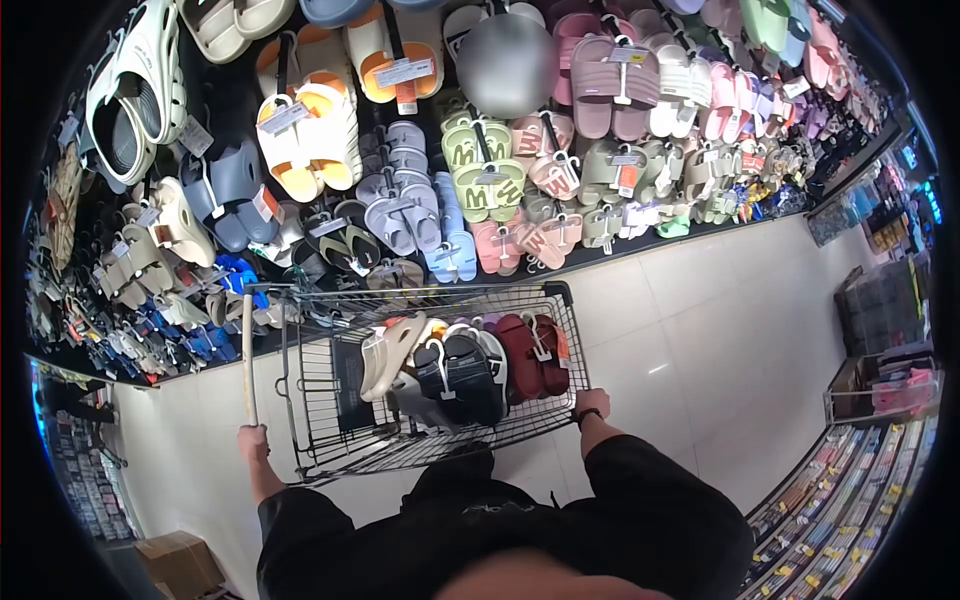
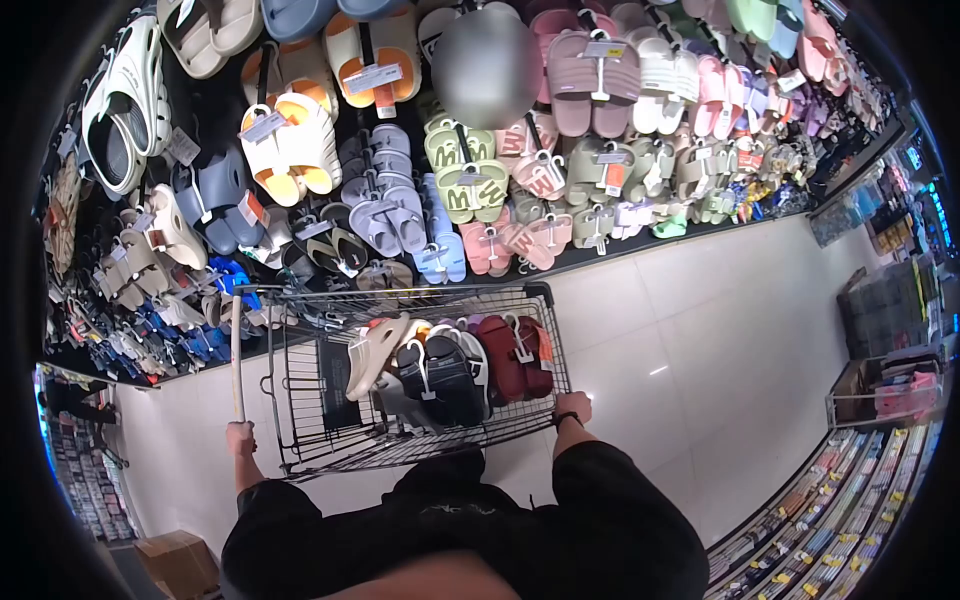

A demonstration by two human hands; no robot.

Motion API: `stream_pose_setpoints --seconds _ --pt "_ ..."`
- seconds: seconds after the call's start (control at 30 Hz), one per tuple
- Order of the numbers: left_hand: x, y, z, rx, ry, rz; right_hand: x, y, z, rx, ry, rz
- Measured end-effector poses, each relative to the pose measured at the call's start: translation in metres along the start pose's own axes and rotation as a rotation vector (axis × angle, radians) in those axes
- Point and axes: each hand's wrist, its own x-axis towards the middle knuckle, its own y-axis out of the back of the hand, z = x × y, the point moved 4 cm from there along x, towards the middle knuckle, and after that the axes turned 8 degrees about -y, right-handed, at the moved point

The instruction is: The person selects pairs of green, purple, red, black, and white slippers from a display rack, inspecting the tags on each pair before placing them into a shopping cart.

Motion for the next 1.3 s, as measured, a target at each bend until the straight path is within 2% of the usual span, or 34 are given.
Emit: stream_pose_setpoints --seconds 0.07,0.17,0.2,0.37,0.43,0.57,0.63,0.87,0.97,1.07,1.17,1.2,1.3 --pt "0.015 -0.023 -0.012 0.141 0.011 0.013 0.022 -0.011 0.002 -0.013 0.005 0.0" --pt "-0.038 -0.001 0.055 0.232 0.062 0.133 0.045 -0.003 0.007 -0.048 -0.002 0.013" --pt "-0.04 -0.004 0.057 0.279 0.092 0.113 0.049 0.002 0.006 -0.06 -0.004 0.015" --pt "-0.072 -0.019 0.081 0.327 0.109 0.137 0.091 0.025 -0.003 -0.026 0.022 0.043" --pt "-0.08 -0.03 0.081 0.334 0.091 0.088 0.112 0.035 -0.003 -0.05 0.047 0.08" --pt "-0.103 -0.046 0.099 0.373 0.173 0.068 0.148 0.058 -0.008 -0.061 0.051 0.088" --pt "-0.127 -0.04 0.133 0.37 0.153 0.105 0.165 0.065 -0.007 -0.038 0.076 0.087" --pt "-0.152 -0.051 0.19 0.35 0.172 0.136 0.217 0.077 0.022 -0.106 0.164 0.151" --pt "-0.166 -0.052 0.201 0.409 0.141 0.163 0.237 0.078 0.046 -0.021 0.049 -0.096" --pt "-0.174 -0.059 0.218 0.41 0.123 0.172 0.24 0.087 0.051 -0.64 0.504 -0.126" --pt "-0.177 -0.065 0.233 0.426 0.094 0.156 0.208 0.12 0.048 -0.878 0.633 -0.176" --pt "-0.179 -0.068 0.239 0.429 0.078 0.168 0.23 0.11 0.067 -0.764 0.615 -0.133" --pt "-0.189 -0.073 0.256 0.429 0.065 0.172 0.265 0.104 0.105 -0.217 0.098 -0.082"
